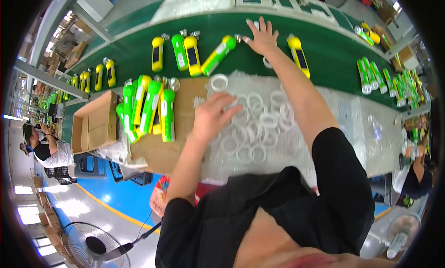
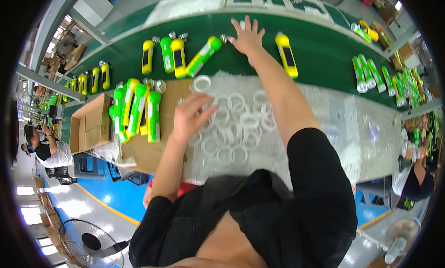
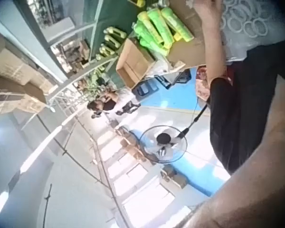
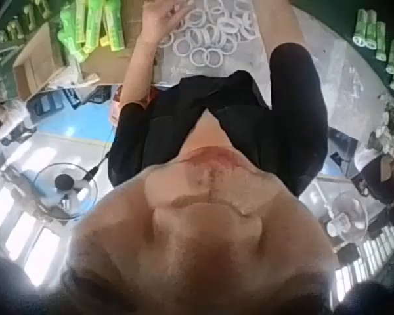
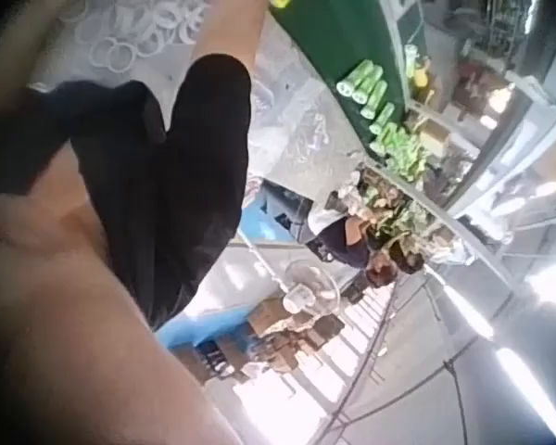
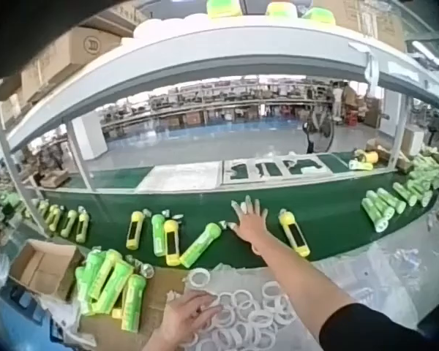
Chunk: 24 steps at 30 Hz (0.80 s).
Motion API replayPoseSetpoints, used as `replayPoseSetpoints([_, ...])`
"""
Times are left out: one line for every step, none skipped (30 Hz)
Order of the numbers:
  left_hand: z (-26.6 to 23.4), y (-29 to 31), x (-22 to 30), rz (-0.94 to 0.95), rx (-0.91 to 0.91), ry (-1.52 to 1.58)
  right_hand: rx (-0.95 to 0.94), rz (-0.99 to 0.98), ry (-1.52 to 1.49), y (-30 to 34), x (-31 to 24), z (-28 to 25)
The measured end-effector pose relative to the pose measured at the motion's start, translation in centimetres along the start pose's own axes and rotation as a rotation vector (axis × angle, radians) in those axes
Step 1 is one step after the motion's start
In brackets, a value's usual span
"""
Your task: Assembling white plastic rings onto the heads of rechargeable flashlights on an assembly line.
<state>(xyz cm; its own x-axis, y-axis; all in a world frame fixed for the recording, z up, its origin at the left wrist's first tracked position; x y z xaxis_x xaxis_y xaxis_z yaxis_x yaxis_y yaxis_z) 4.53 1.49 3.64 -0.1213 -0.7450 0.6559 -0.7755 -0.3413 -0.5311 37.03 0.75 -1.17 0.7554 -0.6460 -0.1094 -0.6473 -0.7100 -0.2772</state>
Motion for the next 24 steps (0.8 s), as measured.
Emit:
replayPoseSetpoints([0.5, 0.2, -0.7, -0.01, 0.007, 0.031, -0.004, 0.019, 0.049, -1.2, 1.1, 1.1])
replayPoseSetpoints([1.0, 1.1, -1.7, -0.033, -0.025, 0.03, -0.111, -0.015, 0.009, -1.9, 1.4, 2.7])
replayPoseSetpoints([0.4, 2.2, -0.5, -0.086, -0.066, 0.039, -0.185, -0.041, 0.002, -1.3, 1.6, 3.1])
replayPoseSetpoints([0.3, 1.9, -0.6, -0.055, -0.073, 0.039, -0.229, -0.056, -0.002, -1.8, 1.8, 3.2])
replayPoseSetpoints([0.1, 1.4, -0.9, -0.045, -0.066, 0.035, -0.055, -0.133, -0.015, -2.3, 1.5, 2.2])
replayPoseSetpoints([0.3, 1.2, -1.2, -0.085, -0.093, 0.053, 0.003, -0.199, -0.072, -2.5, 1.1, 1.4])
replayPoseSetpoints([0.5, 0.8, -1.5, -0.126, -0.123, 0.075, 0.059, -0.261, -0.128, -2.8, 0.8, 1.0])
replayPoseSetpoints([0.6, 0.4, -1.4, -0.09, -0.112, 0.092, 0.224, -0.467, -0.287, -2.8, 0.6, 0.6])
replayPoseSetpoints([0.6, 0.2, -1.4, -0.103, -0.122, 0.099, 0.208, -0.459, -0.29, -2.7, 0.8, 0.7])
replayPoseSetpoints([0.3, 0.2, -1.4, -0.099, -0.106, 0.114, 0.138, -0.499, -0.311, -2.1, 0.5, 0.7])
replayPoseSetpoints([0.0, 0.3, -1.3, -0.097, -0.091, 0.129, 0.067, -0.537, -0.334, -1.2, 0.2, 0.8])
replayPoseSetpoints([-0.1, 0.0, -1.4, -0.089, -0.103, 0.119, 0.026, -0.49, -0.548, -0.9, 0.8, 1.0])
replayPoseSetpoints([-0.1, 0.0, -1.7, -0.098, -0.119, 0.128, 0.085, -0.511, -0.588, 0.2, 1.2, 0.6])
replayPoseSetpoints([-0.3, 0.0, -1.9, -0.088, -0.098, 0.119, 0.144, -0.531, -0.627, 1.5, 1.8, 0.2])
replayPoseSetpoints([-0.5, 0.3, -2.0, -0.081, -0.075, 0.11, 0.129, -0.516, -0.64, 2.5, 2.1, -0.2])
replayPoseSetpoints([-0.6, 0.4, -2.3, -0.106, -0.06, 0.101, 0.061, -0.498, -0.672, 3.5, 2.5, -0.3])
replayPoseSetpoints([-0.7, 0.3, -2.1, -0.046, -0.016, 0.062, -0.006, -0.48, -0.705, 4.5, 2.8, -0.5])
replayPoseSetpoints([-0.7, 0.0, -1.8, 0.02, 0.024, 0.027, -0.053, -0.436, -0.699, 5.8, 3.4, -0.6])
replayPoseSetpoints([-0.7, 0.0, -1.6, 0.001, 0.003, 0.0, -0.072, -0.451, -0.655, 7.0, 2.9, -1.2])
replayPoseSetpoints([-0.6, 0.0, -1.7, 0.016, 0.014, -0.01, -0.09, -0.468, -0.613, 8.0, 2.4, -1.9])
replayPoseSetpoints([-0.4, 0.1, -1.4, 0.032, 0.022, -0.016, -0.098, -0.46, -0.625, 8.8, 2.7, -2.4])
replayPoseSetpoints([-0.3, 0.0, -1.5, 0.009, 0.011, -0.016, -0.134, -0.434, -0.612, 9.2, 2.6, -2.7])
replayPoseSetpoints([-0.4, 0.1, -1.9, 0.01, 0.044, -0.022, -0.158, -0.425, -0.653, 10.0, 2.2, -3.1])
replayPoseSetpoints([-0.4, 0.1, -2.5, 0.015, 0.078, -0.026, -0.124, -0.491, -0.59, 10.7, 1.9, -3.2])
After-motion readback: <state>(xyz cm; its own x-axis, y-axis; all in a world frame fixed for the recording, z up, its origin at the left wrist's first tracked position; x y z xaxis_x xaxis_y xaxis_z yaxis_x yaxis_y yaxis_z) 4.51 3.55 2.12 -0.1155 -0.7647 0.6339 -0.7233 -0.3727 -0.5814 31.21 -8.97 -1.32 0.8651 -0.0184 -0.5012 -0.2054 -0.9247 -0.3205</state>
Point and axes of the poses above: each hand's wrist, its own y-axis away from the middle knuckle, its own z-axis out of the palm, x = y × z, the point moved 6 cm from there along -y, towards the middle knuckle, and after that the axes turned 7 degrees about -z, right-handed, at the moved point
